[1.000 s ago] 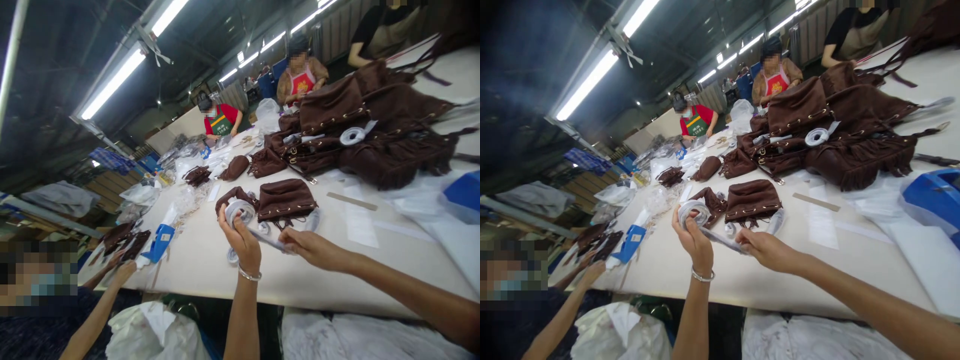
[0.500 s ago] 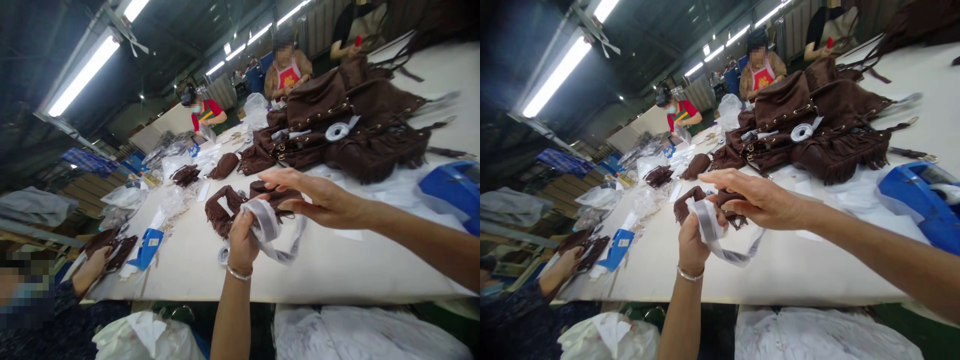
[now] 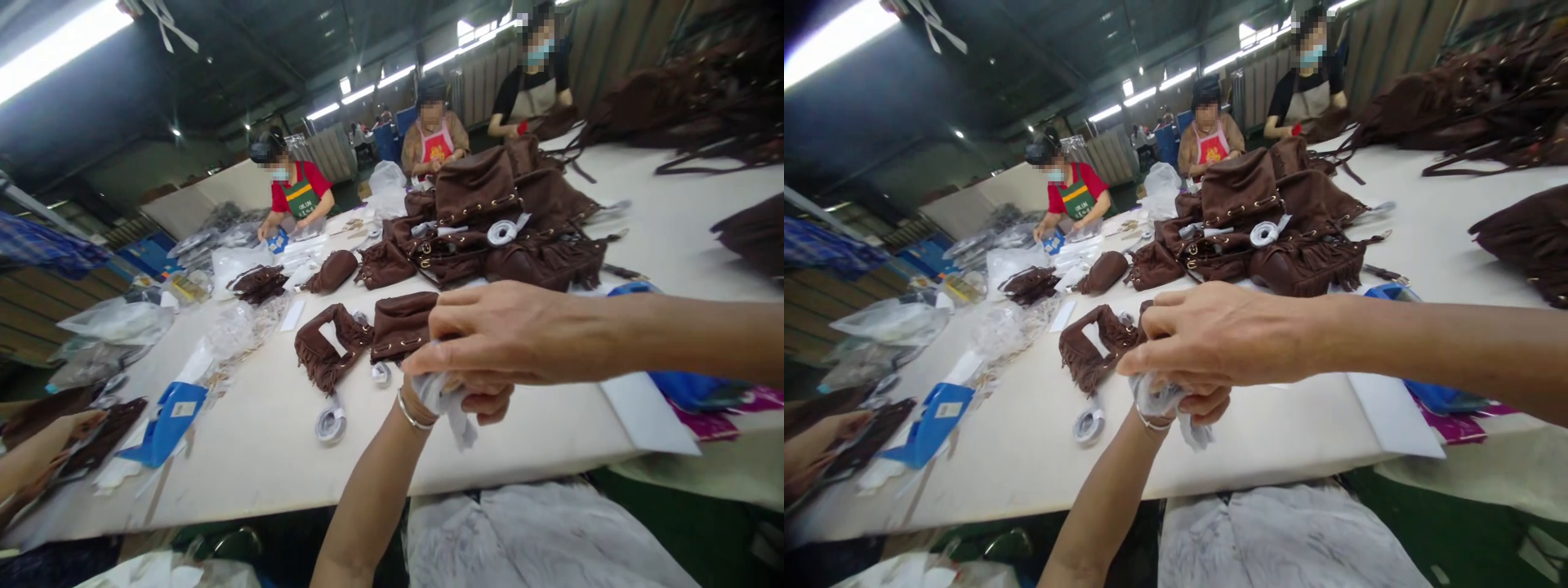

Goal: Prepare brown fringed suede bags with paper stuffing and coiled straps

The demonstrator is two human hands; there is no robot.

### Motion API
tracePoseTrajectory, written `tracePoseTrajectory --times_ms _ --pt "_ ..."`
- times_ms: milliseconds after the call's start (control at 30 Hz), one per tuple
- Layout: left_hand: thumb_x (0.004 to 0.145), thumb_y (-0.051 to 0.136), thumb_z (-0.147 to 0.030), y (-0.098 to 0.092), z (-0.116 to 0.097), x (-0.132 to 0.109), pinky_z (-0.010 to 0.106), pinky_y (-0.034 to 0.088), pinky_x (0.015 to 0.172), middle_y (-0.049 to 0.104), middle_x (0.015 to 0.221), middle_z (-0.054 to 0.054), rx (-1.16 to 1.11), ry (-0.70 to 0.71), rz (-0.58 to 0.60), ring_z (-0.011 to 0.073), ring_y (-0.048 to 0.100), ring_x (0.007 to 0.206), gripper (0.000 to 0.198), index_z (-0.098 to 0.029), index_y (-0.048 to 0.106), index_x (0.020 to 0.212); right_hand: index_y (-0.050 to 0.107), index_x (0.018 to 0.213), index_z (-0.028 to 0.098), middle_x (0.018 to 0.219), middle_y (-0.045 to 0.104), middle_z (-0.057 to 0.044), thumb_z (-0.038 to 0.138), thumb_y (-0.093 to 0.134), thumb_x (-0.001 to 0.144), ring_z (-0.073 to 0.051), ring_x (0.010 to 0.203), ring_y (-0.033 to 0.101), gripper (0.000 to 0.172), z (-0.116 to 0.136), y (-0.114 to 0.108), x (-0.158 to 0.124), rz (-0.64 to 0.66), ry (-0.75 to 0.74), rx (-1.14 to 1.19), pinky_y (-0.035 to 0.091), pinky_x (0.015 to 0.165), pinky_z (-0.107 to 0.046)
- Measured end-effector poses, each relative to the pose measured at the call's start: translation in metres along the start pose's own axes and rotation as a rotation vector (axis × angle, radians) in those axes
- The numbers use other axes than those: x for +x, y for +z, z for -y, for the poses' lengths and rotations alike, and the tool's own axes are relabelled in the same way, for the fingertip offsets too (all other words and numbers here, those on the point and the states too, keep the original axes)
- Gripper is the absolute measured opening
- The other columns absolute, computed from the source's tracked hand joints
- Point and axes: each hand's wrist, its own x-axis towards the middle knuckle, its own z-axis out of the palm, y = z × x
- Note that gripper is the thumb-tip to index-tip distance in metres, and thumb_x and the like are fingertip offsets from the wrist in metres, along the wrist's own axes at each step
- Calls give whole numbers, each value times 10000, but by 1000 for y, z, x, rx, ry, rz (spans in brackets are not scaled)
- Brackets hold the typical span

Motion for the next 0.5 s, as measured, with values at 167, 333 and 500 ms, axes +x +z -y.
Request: tracePoseTrajectory --times_ms 167,333,500 --pt "678 427 -809 -2 -3 -12 397 419 453 522 510 76 -272 -5 195 185 468 427 648 -191 558 535 693 961 257 798 648 -37 446 632 820 -180 761 565 244 4 6 -6 -58 77 -105 439 667 -298" --pt "782 202 -805 9 16 -22 354 440 575 660 731 155 -445 14 61 222 588 583 838 -100 646 871 694 807 227 601 577 -3 477 561 866 -130 533 476 288 12 -2 -19 -170 216 -142 334 563 -286" --pt "820 517 -648 40 32 -33 289 456 651 670 956 104 -203 294 -269 179 596 730 690 -173 451 1317 657 684 218 589 595 -15 384 479 901 -132 521 489 326 8 -7 -28 24 328 -439 267 530 -282"
